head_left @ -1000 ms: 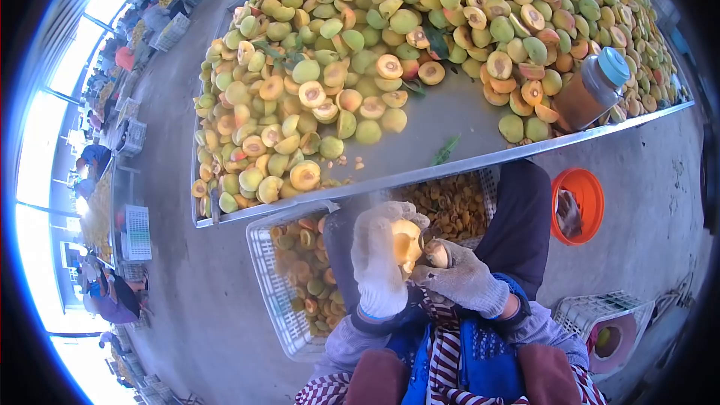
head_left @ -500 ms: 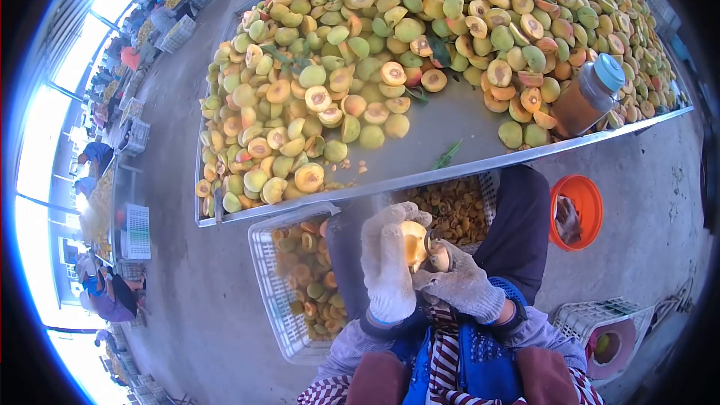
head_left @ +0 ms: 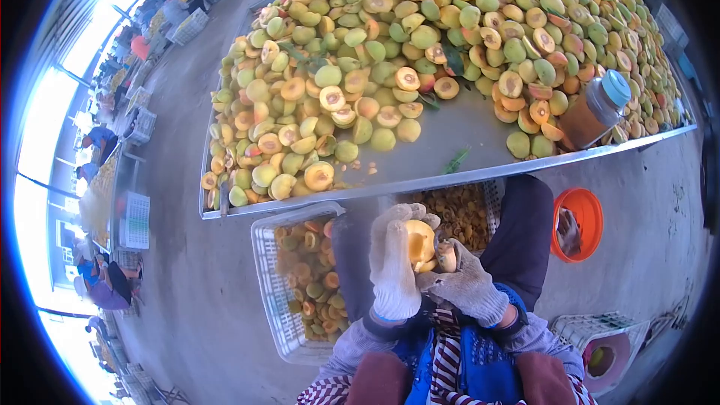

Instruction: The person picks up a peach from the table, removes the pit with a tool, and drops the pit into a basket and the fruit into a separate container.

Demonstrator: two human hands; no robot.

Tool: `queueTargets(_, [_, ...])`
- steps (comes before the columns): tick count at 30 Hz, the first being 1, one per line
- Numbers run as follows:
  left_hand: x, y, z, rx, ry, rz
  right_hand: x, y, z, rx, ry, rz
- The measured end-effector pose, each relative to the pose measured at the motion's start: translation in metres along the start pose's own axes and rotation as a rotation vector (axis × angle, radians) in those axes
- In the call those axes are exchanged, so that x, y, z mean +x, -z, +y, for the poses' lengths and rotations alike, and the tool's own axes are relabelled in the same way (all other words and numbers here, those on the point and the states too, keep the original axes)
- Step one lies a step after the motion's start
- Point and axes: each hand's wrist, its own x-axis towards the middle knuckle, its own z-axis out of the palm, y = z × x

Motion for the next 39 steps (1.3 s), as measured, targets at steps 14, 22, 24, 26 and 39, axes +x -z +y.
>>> queueTargets(14, [0.018,0.074,0.049,0.083,-0.028,0.160,-0.002,0.003,-0.028,0.347,-0.172,0.018])
queueTargets(22, [0.076,0.148,0.055,1.488,-0.471,0.100,0.006,0.005,-0.028,0.415,-0.208,-0.027])
queueTargets(24, [0.094,0.119,0.058,1.370,-0.443,-0.028,0.010,0.005,-0.026,0.445,-0.191,-0.020])
queueTargets(26, [0.122,0.099,0.052,1.393,-0.516,-0.128,0.013,0.010,-0.019,0.474,-0.171,-0.005])
queueTargets(39, [0.310,-0.006,-0.028,1.544,-0.840,-0.461,0.044,0.142,0.037,0.436,-0.197,0.568])
